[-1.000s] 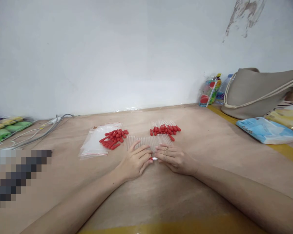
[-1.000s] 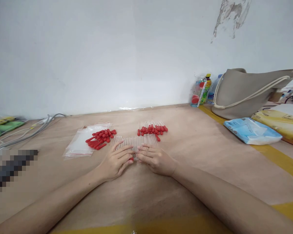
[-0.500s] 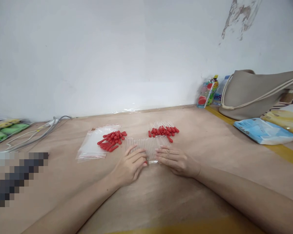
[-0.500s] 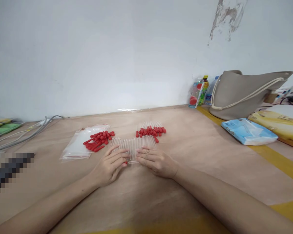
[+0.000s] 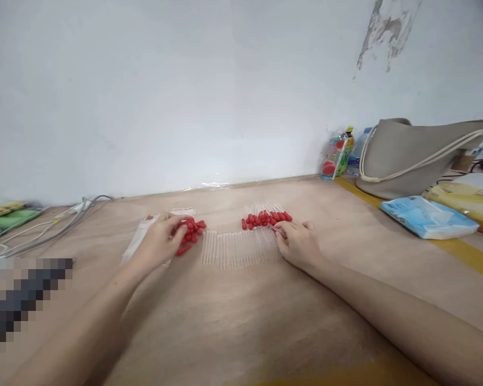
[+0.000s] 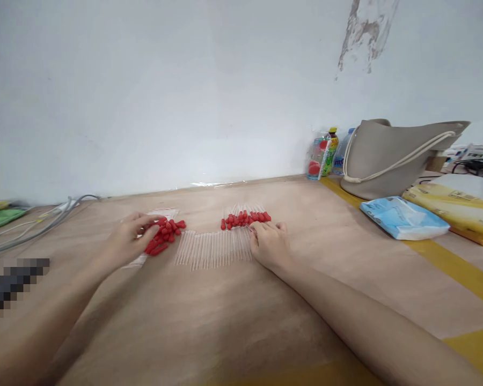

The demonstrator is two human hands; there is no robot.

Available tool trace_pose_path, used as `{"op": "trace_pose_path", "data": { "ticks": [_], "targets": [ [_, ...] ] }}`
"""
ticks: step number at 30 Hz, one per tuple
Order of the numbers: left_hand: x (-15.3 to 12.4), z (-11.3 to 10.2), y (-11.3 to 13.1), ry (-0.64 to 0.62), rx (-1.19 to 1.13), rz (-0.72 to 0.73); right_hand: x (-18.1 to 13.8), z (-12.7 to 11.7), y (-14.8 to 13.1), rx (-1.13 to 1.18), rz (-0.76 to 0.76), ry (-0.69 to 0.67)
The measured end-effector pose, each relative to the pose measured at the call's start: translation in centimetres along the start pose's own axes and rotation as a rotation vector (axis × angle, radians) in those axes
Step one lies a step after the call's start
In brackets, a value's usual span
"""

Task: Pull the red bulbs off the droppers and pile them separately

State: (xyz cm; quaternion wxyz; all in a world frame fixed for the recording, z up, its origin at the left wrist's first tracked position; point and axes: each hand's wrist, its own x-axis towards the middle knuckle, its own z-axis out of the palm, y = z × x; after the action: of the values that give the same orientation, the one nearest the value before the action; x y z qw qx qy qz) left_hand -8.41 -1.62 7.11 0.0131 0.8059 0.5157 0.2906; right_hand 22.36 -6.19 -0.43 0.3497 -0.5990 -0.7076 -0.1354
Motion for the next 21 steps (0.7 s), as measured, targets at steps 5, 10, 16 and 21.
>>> {"op": "trace_pose_path", "data": {
  "ticks": [5,10,16,21],
  "targets": [
    [1.2,-3.5,-4.9,-0.135,0.003,-0.264,-0.2,0.0,-0.3,-0.035,-0.089,0.002],
    [1.1,-4.2,-7.3,-0.243,-0.047,-0.398,-0.7,-0.1,-0.4,-0.032,-0.139,-0.021],
    [1.0,-3.7,-6.4,-0.326,-0.077,-0.378,-0.9,-0.1,-0.2,-0.045,-0.141,-0.035],
    [1.1,-2.2,-7.7,-0.328,-0.067,-0.361,-0.9,-0.1,-0.2,-0.034,-0.140,-0.023]
  ]
}}
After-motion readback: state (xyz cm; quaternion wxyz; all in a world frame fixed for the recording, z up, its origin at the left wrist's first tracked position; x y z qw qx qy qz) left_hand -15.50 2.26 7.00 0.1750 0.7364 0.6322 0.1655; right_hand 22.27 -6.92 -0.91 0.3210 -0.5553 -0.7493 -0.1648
